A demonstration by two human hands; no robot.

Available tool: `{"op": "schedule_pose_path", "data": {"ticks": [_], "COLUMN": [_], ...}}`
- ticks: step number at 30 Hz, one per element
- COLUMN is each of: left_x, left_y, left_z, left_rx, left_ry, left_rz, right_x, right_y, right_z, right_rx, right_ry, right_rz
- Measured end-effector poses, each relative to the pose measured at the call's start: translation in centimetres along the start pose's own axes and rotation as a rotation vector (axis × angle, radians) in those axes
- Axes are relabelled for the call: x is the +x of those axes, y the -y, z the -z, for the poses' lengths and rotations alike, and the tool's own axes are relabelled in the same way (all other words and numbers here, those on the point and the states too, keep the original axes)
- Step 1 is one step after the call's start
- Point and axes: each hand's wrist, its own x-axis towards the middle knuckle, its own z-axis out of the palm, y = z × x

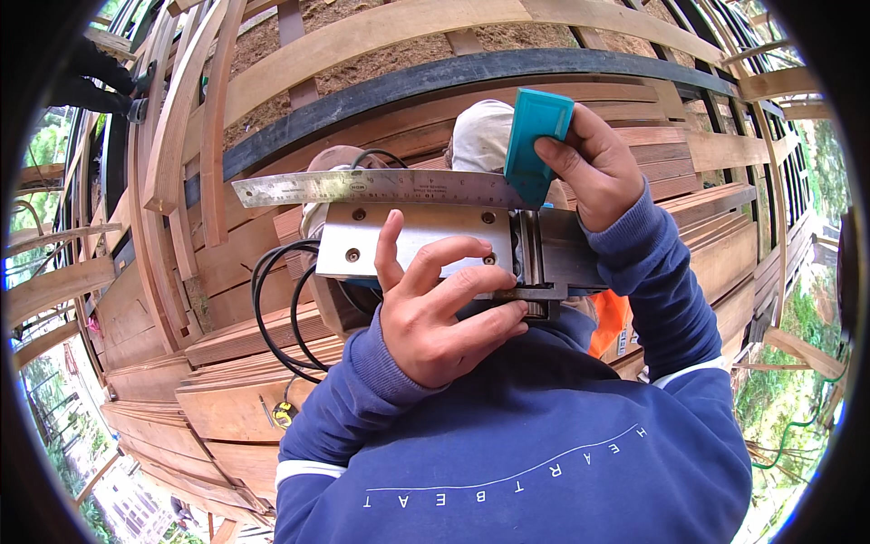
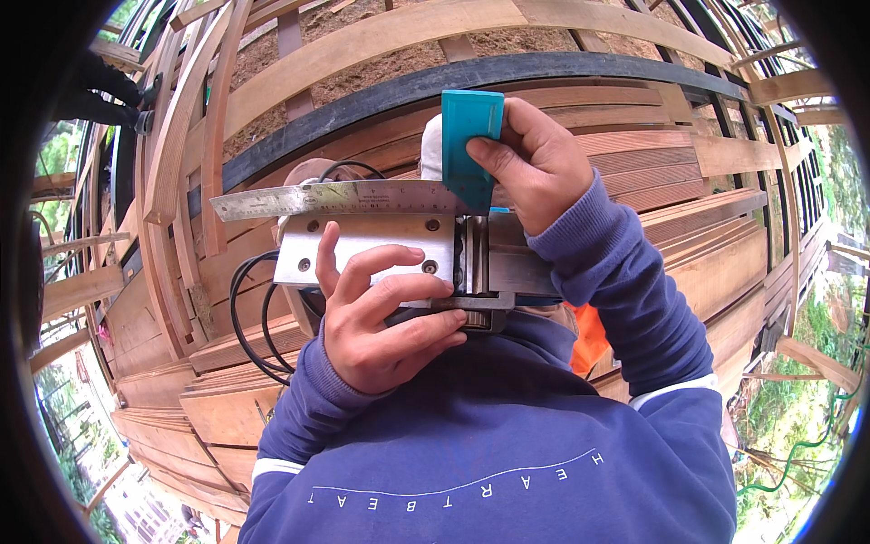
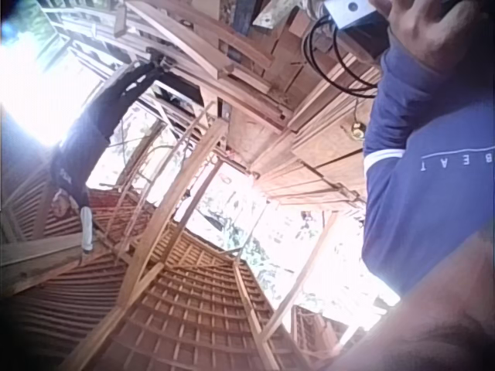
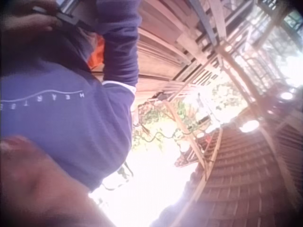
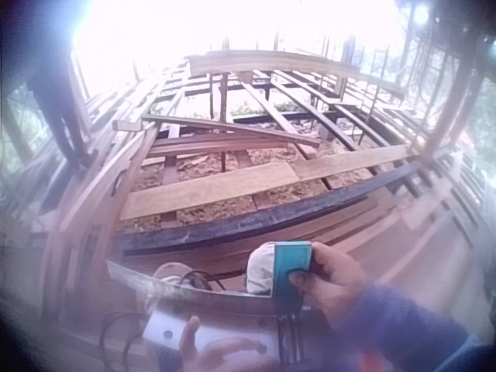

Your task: The person uses a metal ruler to check the alignment of blades on the underside of a portable electric planer and uses a hex key to loosen or tighten screws on the cutter head.

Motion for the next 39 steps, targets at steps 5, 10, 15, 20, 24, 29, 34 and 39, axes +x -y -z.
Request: {"op": "schedule_pose_path", "data": {"ticks": [5,10,15,20,24,29,34,39], "left_x": [-0.01,-0.02,-0.08,-0.13,-0.08,-0.05,-0.15,-0.14], "left_y": [0.05,0.06,0.15,0.14,0.16,0.08,0.13,0.08], "left_z": [0.00,-0.07,-0.07,-0.09,-0.08,0.25,0.24,0.27], "left_rx": [-0.003,-0.002,-0.005,0.003,0.000,0.003,0.002,0.005], "left_ry": [-0.001,0.000,0.002,-0.003,-0.010,0.032,0.034,0.041], "left_rz": [-0.001,-0.002,-0.011,-0.017,-0.020,-0.015,-0.014,-0.011], "right_x": [0.13,0.07,-0.11,-0.42,-0.68,-0.83,-0.74,-0.79], "right_y": [-0.18,-0.31,-0.12,-0.01,0.25,0.35,0.27,0.23], "right_z": [0.31,0.17,0.11,0.21,0.15,0.04,0.25,0.11], "right_rx": [-0.042,-0.001,-0.017,-0.035,-0.017,-0.024,-0.055,-0.027], "right_ry": [0.022,0.017,0.006,0.022,0.026,0.014,0.044,0.041], "right_rz": [0.014,0.016,0.019,0.025,0.017,0.008,0.020,0.025]}}
